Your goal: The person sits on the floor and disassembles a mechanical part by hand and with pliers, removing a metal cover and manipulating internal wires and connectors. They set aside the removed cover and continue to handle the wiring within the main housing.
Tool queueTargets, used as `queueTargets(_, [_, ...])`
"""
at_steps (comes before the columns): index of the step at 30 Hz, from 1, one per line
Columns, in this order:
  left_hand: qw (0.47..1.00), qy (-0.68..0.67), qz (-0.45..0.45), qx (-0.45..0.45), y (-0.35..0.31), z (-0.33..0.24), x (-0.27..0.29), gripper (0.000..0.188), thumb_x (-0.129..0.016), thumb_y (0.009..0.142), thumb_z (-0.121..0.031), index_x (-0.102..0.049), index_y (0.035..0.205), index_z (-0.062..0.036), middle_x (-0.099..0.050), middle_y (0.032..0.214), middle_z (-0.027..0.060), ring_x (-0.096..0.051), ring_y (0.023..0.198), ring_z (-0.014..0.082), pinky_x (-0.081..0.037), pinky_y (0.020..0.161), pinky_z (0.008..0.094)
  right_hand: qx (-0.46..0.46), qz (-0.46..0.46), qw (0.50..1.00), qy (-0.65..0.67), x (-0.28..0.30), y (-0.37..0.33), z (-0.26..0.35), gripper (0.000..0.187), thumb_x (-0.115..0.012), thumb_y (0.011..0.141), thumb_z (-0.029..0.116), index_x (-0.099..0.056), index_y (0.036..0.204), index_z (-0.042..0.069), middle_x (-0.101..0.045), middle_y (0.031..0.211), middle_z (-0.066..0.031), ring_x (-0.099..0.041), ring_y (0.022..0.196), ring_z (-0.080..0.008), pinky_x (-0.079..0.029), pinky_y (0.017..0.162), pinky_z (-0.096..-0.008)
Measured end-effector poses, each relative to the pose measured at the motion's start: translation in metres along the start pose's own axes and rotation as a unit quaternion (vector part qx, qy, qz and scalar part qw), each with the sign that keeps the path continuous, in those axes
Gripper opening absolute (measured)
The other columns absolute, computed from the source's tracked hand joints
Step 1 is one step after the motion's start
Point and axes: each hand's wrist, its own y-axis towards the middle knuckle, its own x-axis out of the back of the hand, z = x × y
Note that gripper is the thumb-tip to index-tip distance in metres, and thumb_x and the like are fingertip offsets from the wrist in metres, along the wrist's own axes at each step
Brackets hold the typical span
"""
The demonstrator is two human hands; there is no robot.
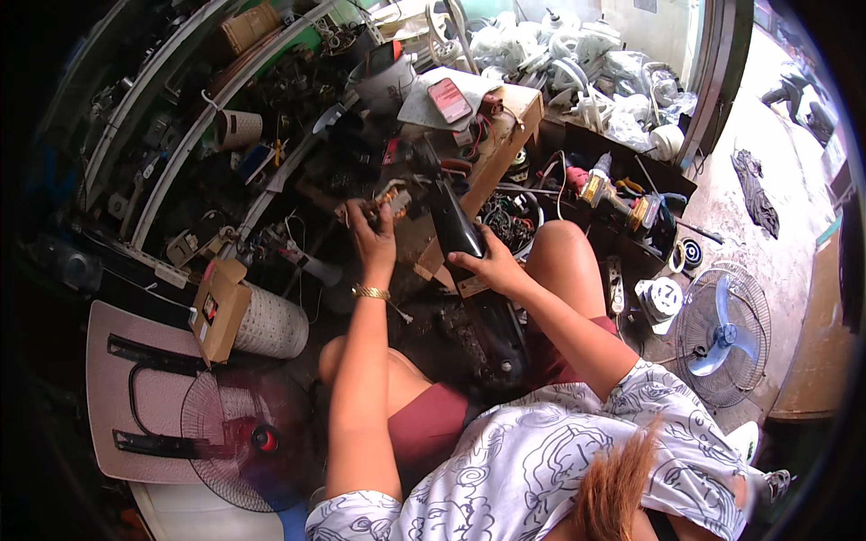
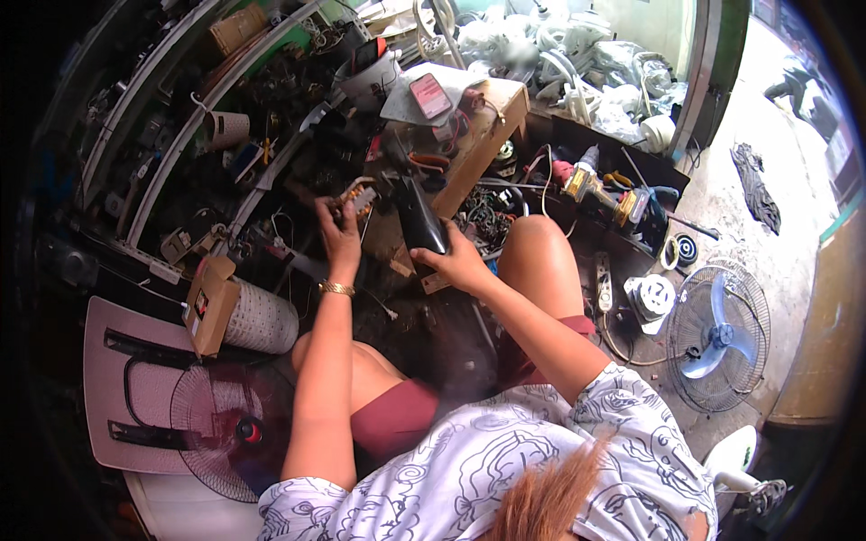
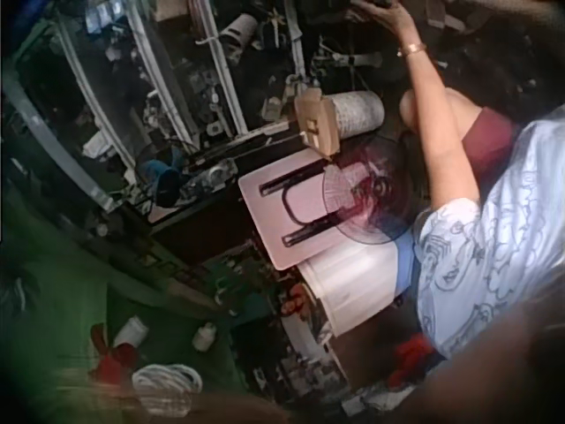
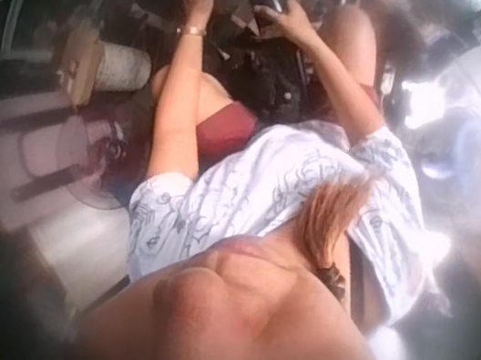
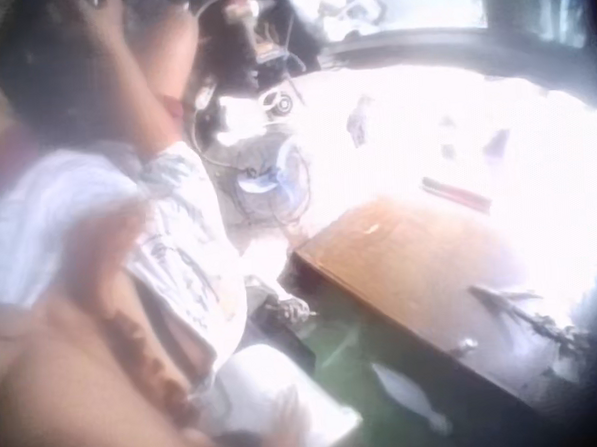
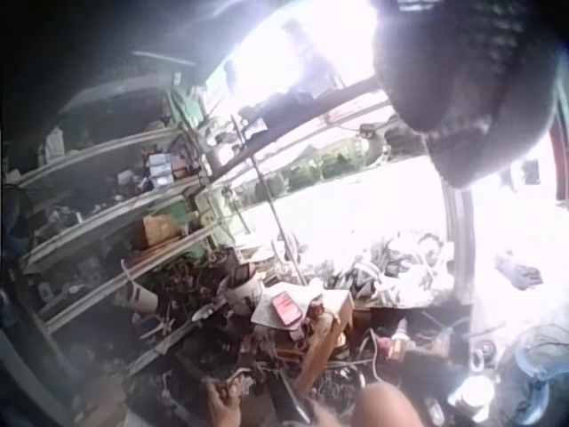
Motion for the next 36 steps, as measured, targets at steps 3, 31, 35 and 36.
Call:
queueTargets(3, [0.997,-0.018,-0.071,-0.024,-0.017,0.008,-0.028,0.047,-0.061,0.095,-0.039,-0.045,0.114,0.0014,-0.055,0.096,0.0144,-0.053,0.091,0.0277,-0.043,0.085,0.0412,0.005,0.017,0.999,-0.049,0.017,0.009,-0.011,0.091,-0.078,0.076,0.045,-0.038,0.141,-0.004,-0.06,0.121,-0.027,-0.061,0.112,-0.0335,-0.046,0.097,-0.0371])
queueTargets(31, [0.999,-0.023,-0.039,-0.03,-0.08,0.118,-0.058,0.065,-0.07,0.078,-0.062,-0.042,0.107,-0.0106,-0.05,0.117,0.0209,-0.052,0.106,0.0397,-0.044,0.088,0.0516,0.242,0.036,0.876,-0.416,0.019,0.154,0.005,0.068,-0.074,0.081,0.033,-0.048,0.138,0.007,-0.052,0.133,-0.0212,-0.046,0.127,-0.0414,-0.04,0.106,-0.0452])
queueTargets(35, [0.998,-0.009,-0.023,-0.066,-0.067,0.114,-0.054,0.064,-0.074,0.078,-0.055,-0.044,0.108,-0.0062,-0.051,0.117,0.0209,-0.051,0.109,0.0383,-0.042,0.095,0.0492,0.296,0.235,0.785,-0.491,-0.052,0.243,0.038,0.05,-0.069,0.085,0.036,-0.06,0.129,0.013,-0.061,0.12,-0.0145,-0.053,0.119,-0.0364,-0.043,0.099,-0.0453])
queueTargets(36, [0.997,-0.015,-0.016,-0.071,-0.065,0.115,-0.052,0.064,-0.073,0.078,-0.056,-0.045,0.108,-0.0064,-0.051,0.117,0.0209,-0.052,0.109,0.0386,-0.042,0.094,0.0497,0.295,0.312,0.764,-0.482,-0.071,0.255,0.038,0.051,-0.068,0.085,0.039,-0.06,0.129,0.015,-0.061,0.12,-0.0161,-0.054,0.116,-0.0357,-0.042,0.099,-0.0453])
